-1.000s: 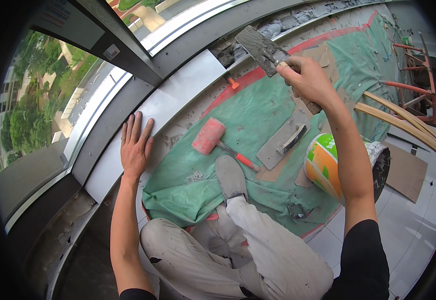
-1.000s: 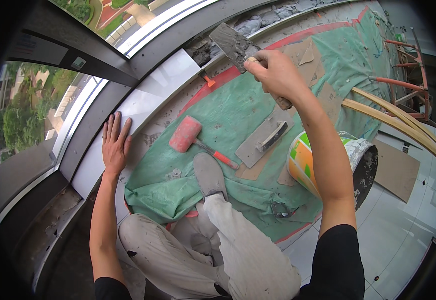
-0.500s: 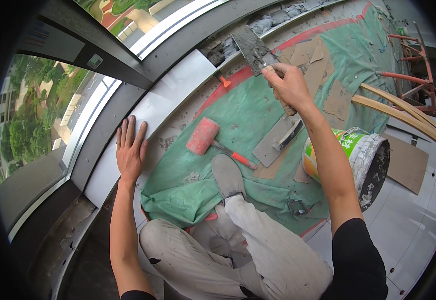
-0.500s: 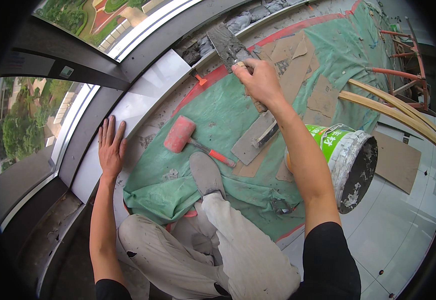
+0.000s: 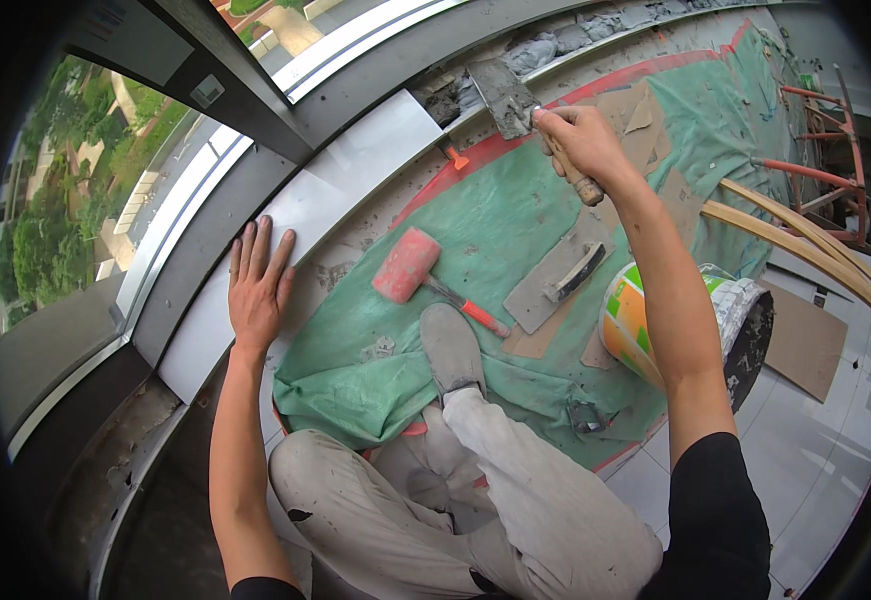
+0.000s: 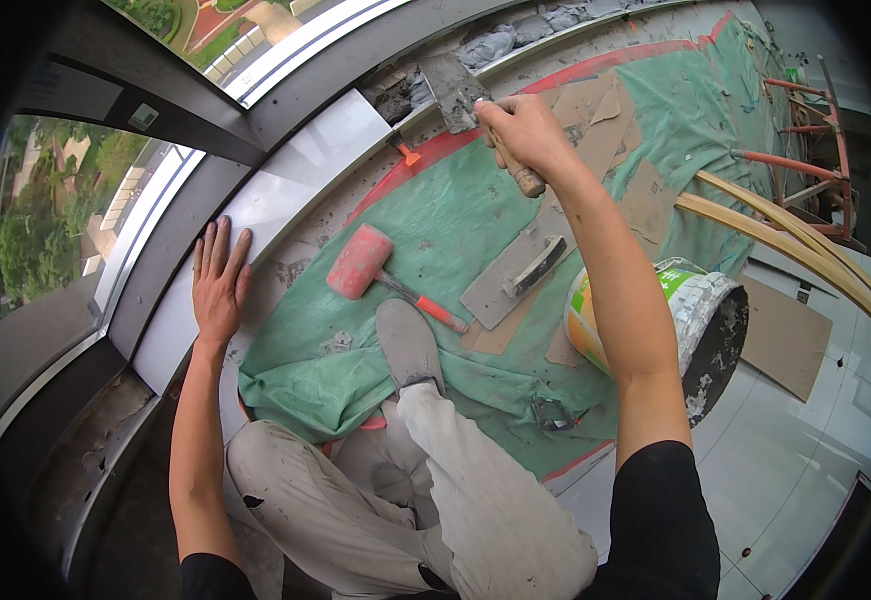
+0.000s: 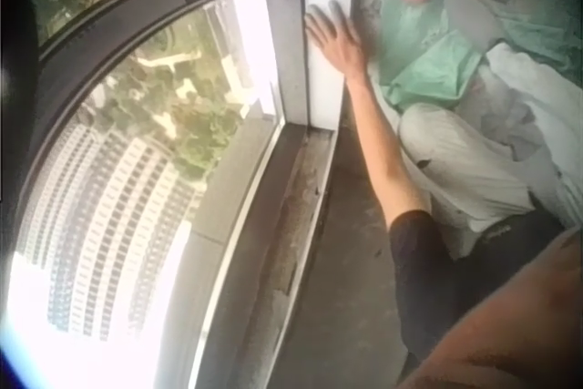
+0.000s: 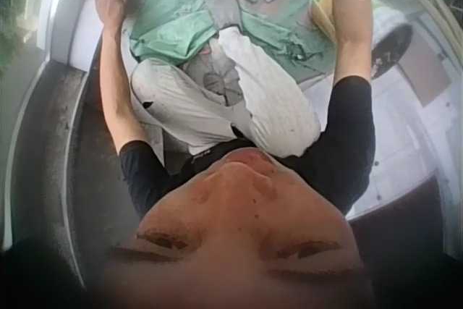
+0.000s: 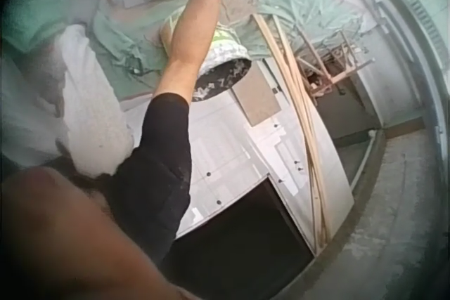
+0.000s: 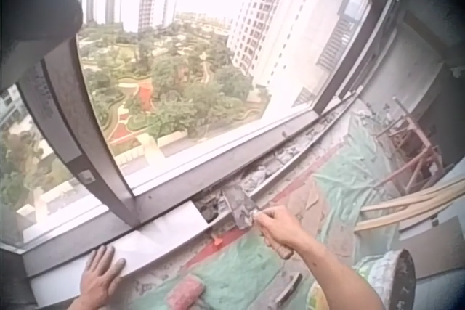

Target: Installing a tile or sill plate on a window frame using mortar and a rubber mallet.

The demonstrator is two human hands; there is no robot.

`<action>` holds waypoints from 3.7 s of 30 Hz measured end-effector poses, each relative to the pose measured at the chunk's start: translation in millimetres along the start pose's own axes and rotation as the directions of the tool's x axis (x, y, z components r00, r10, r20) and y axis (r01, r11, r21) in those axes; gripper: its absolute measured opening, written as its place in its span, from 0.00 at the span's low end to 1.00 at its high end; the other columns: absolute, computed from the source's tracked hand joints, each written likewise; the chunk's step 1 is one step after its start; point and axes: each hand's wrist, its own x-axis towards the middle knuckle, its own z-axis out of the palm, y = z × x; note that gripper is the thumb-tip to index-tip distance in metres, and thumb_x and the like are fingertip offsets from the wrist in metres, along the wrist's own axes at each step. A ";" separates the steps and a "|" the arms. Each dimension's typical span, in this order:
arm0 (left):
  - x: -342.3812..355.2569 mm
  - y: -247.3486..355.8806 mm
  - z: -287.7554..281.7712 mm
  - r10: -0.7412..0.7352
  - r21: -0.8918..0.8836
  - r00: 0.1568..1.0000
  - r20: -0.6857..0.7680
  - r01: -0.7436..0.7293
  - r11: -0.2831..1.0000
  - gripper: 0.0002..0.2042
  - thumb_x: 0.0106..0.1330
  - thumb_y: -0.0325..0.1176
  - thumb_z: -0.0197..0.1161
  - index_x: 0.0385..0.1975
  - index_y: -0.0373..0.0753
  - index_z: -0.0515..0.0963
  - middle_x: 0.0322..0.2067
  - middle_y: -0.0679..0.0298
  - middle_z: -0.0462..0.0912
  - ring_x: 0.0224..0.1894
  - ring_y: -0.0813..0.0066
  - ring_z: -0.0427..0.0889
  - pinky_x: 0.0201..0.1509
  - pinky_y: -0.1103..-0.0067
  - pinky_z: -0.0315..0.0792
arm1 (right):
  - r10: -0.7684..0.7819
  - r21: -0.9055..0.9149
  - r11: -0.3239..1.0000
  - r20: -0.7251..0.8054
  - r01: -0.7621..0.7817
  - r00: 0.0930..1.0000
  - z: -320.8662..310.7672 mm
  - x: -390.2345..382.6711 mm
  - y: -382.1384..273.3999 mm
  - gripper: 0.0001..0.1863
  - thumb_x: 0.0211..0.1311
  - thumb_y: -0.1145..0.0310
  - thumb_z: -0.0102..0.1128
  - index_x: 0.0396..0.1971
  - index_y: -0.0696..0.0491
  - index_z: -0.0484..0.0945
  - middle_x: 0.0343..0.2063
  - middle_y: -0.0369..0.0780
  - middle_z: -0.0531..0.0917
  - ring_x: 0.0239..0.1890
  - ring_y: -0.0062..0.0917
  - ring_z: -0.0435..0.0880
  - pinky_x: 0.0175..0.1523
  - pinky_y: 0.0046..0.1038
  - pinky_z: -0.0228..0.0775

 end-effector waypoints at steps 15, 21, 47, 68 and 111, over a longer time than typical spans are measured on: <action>1.5 3.4 1.8 0.002 -0.020 1.000 -0.010 -0.002 1.000 0.27 0.91 0.49 0.59 0.87 0.63 0.75 0.92 0.62 0.64 0.94 0.56 0.59 0.98 0.57 0.50 | 0.048 0.530 0.848 -0.093 0.008 0.995 46.7 -146.6 48.1 0.19 0.89 0.53 0.69 0.52 0.57 0.85 0.29 0.34 0.83 0.19 0.17 0.79 0.24 0.23 0.70; -1.0 6.8 4.3 -0.028 -0.006 0.998 -0.052 0.028 1.000 0.28 0.91 0.49 0.59 0.88 0.63 0.73 0.92 0.61 0.63 0.93 0.55 0.59 0.98 0.56 0.50 | 0.089 0.541 0.840 -0.085 -0.030 0.992 116.0 -198.6 106.8 0.16 0.88 0.58 0.71 0.48 0.57 0.83 0.29 0.32 0.83 0.20 0.15 0.79 0.25 0.24 0.70; -212.2 -5.1 5.6 -0.739 -0.253 0.640 -0.211 0.694 0.674 0.35 0.90 0.47 0.60 0.89 0.34 0.65 0.90 0.44 0.63 0.93 0.44 0.58 0.96 0.53 0.52 | -0.105 0.372 0.927 0.136 0.047 0.985 165.3 -227.9 105.6 0.11 0.91 0.63 0.66 0.52 0.56 0.83 0.29 0.32 0.81 0.24 0.14 0.78 0.29 0.22 0.70; -209.7 -149.3 -71.6 -0.738 0.110 0.674 0.034 0.732 0.673 0.25 0.77 0.28 0.57 0.68 0.50 0.91 0.61 0.44 0.89 0.62 0.39 0.91 0.67 0.50 0.86 | -0.391 -0.180 0.587 0.791 0.789 0.471 375.9 -172.5 -108.5 0.21 0.80 0.52 0.74 0.42 0.58 0.85 0.33 0.56 0.88 0.40 0.61 0.87 0.47 0.57 0.77; -201.1 -142.8 -57.5 -0.806 -0.147 0.591 0.030 0.801 0.581 0.19 0.86 0.38 0.53 0.61 0.41 0.91 0.61 0.40 0.88 0.67 0.35 0.87 0.71 0.49 0.81 | -0.372 -0.255 0.445 0.819 0.858 0.436 413.8 -154.0 -132.1 0.22 0.84 0.52 0.70 0.41 0.60 0.86 0.28 0.55 0.86 0.36 0.59 0.87 0.46 0.54 0.78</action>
